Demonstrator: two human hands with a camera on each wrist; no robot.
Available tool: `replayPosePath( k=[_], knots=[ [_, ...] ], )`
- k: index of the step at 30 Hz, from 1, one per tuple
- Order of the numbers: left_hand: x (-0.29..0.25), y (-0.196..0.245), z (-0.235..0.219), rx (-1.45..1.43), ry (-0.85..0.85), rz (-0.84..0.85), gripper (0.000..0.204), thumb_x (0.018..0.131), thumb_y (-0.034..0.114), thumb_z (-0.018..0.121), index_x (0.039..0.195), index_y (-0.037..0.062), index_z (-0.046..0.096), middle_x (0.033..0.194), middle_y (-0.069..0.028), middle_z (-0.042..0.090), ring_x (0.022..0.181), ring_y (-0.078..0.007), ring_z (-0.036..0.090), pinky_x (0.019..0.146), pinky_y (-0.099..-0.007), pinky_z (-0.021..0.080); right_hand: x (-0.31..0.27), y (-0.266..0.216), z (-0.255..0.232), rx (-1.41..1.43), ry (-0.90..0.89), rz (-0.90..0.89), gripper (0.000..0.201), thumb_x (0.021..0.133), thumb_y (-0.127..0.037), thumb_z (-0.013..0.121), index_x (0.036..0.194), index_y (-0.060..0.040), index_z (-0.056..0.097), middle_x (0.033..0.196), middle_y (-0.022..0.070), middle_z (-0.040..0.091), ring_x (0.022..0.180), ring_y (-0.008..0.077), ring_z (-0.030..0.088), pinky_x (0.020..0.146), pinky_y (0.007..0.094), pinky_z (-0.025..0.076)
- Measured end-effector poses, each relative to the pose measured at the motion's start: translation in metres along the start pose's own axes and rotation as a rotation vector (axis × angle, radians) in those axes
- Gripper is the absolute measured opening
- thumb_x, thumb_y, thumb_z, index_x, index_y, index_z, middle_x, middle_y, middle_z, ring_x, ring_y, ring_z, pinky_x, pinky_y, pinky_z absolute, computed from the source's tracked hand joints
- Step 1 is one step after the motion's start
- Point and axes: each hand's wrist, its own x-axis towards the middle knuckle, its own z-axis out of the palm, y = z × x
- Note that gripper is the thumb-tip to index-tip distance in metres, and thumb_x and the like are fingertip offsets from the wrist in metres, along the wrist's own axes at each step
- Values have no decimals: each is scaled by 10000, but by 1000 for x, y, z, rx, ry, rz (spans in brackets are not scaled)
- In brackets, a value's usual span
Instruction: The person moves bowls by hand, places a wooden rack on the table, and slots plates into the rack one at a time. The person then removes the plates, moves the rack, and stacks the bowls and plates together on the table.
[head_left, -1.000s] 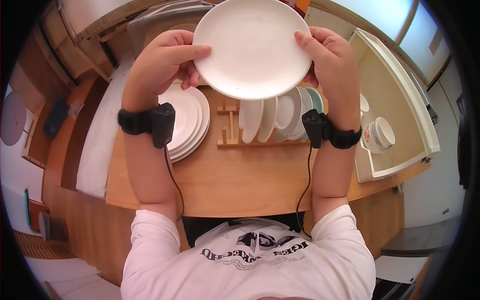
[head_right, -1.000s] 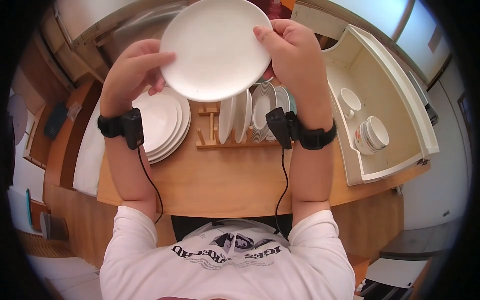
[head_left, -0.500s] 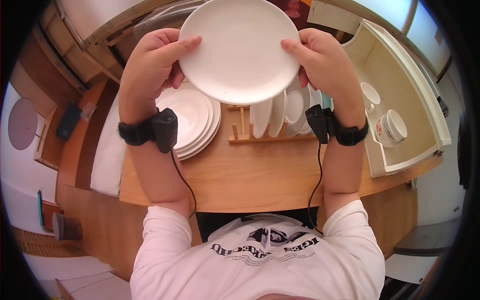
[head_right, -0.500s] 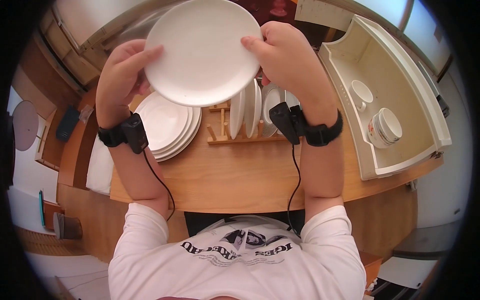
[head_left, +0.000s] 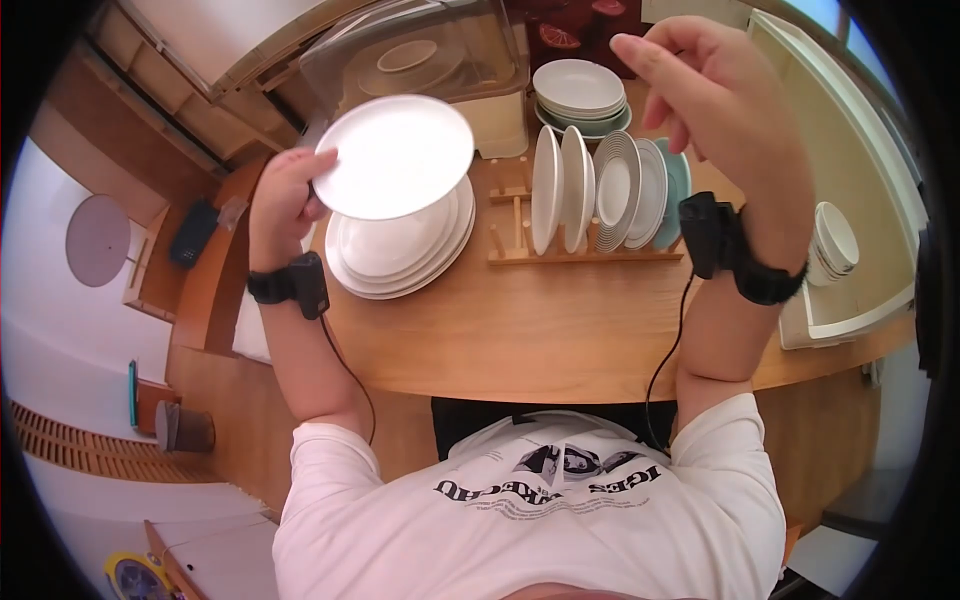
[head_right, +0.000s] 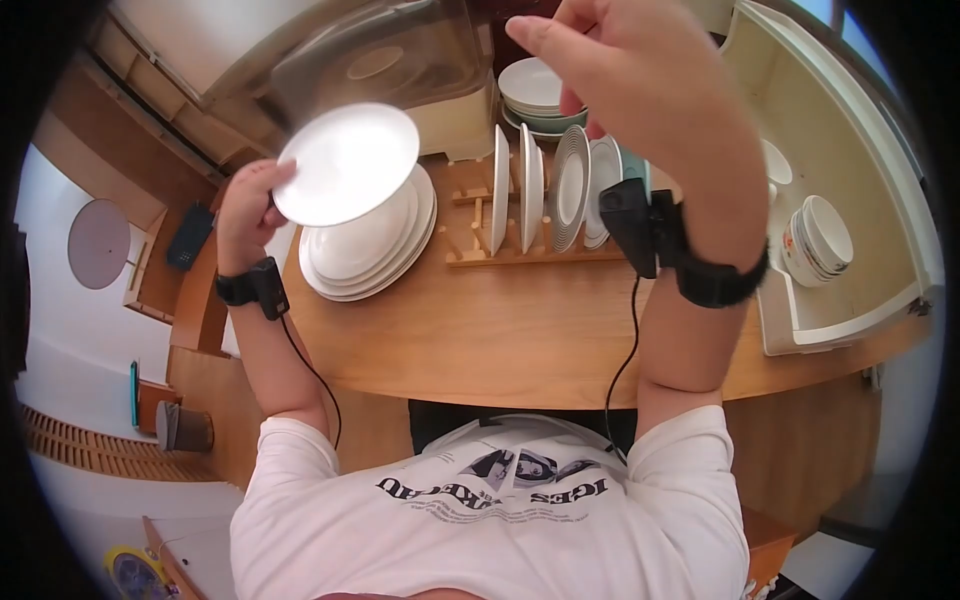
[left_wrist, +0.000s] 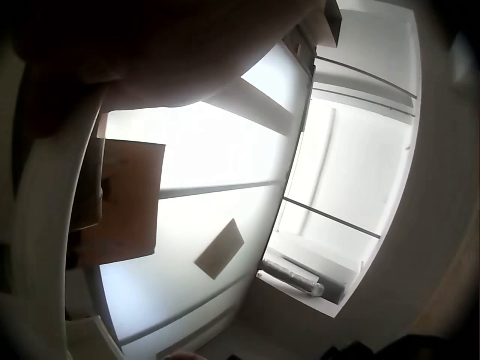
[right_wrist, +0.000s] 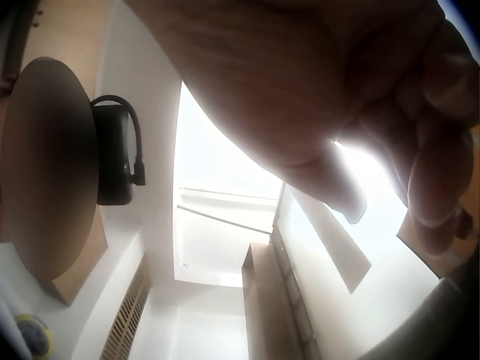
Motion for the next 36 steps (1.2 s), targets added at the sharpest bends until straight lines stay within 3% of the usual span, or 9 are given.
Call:
replayPosePath(
  k=[6, 9, 14, 17, 20, 26, 29, 32, 36],
  knots=[
    [-14, -70, -38, -105, 118, -207, 175, 979, 134, 699, 895, -6, 635, 662, -11, 592, 421, -48, 400, 393, -218, 279, -17, -14, -14, 79, 83, 37, 280, 1006, -214, 675, 893, 42, 688, 671, 77, 695, 511, 87, 609, 472, 222, 468],
    [-22, -80, -33, -123, 116, -261, 191, 993, 132, 684, 870, 7, 608, 655, 0, 565, 424, -47, 380, 399, -221, 273, -15, -12, -27, 50, 16, 51, 281, 1004, -216, 680, 896, 44, 682, 664, 75, 691, 509, 87, 609, 466, 223, 465],
    [-25, -91, -28, -108, 137, -308, 215, 1012, 149, 663, 868, 6, 590, 618, 10, 526, 422, -47, 375, 389, -230, 259, -22, -36, -24, -52, 151, 179, 280, 1000, -216, 691, 884, 39, 684, 648, 70, 680, 497, 88, 604, 462, 221, 463],
    [-25, -95, -32, -53, 178, -334, 221, 1017, 155, 657, 870, 6, 584, 590, 17, 500, 417, -54, 371, 376, -239, 247, -27, -25, -30, -20, 137, 68, 281, 999, -216, 694, 876, 38, 688, 645, 70, 678, 492, 86, 603, 461, 219, 464],
    [-25, -96, -37, 18, 150, -336, 248, 1018, 180, 654, 865, -4, 590, 576, -3, 513, 400, -64, 368, 365, -245, 245, -25, -15, -34, 14, 96, 12, 277, 1001, -213, 692, 879, 36, 692, 645, 71, 679, 487, 86, 604, 455, 216, 462],
    [-26, -84, -20, 511, 241, -336, 343, 989, 276, 681, 806, -9, 628, 539, -42, 540, 367, -97, 377, 350, -268, 249, -28, -9, -34, 74, 77, -84, 274, 1000, -211, 692, 861, 25, 696, 637, 71, 681, 476, 76, 601, 435, 208, 450],
    [-28, -75, -11, 717, 280, -355, 367, 969, 280, 685, 752, -11, 639, 512, -42, 531, 360, -108, 393, 345, -284, 253, -24, -5, -40, 134, 18, -65, 276, 998, -214, 694, 849, 19, 696, 634, 71, 682, 474, 68, 602, 432, 203, 448],
    [-27, -77, -12, 858, 280, -324, 385, 958, 268, 675, 715, -28, 639, 507, -59, 545, 352, -114, 406, 342, -294, 264, -30, -15, -35, 63, 105, -21, 268, 999, -208, 691, 851, 15, 697, 633, 70, 681, 472, 65, 599, 431, 199, 448],
    [-28, -79, -13, 843, 254, -295, 388, 959, 254, 664, 710, -41, 638, 504, -75, 557, 349, -117, 415, 341, -301, 274, -35, -26, -34, 64, 125, 42, 261, 998, -206, 692, 857, 14, 699, 633, 68, 680, 470, 65, 596, 431, 199, 446]
  ],
)
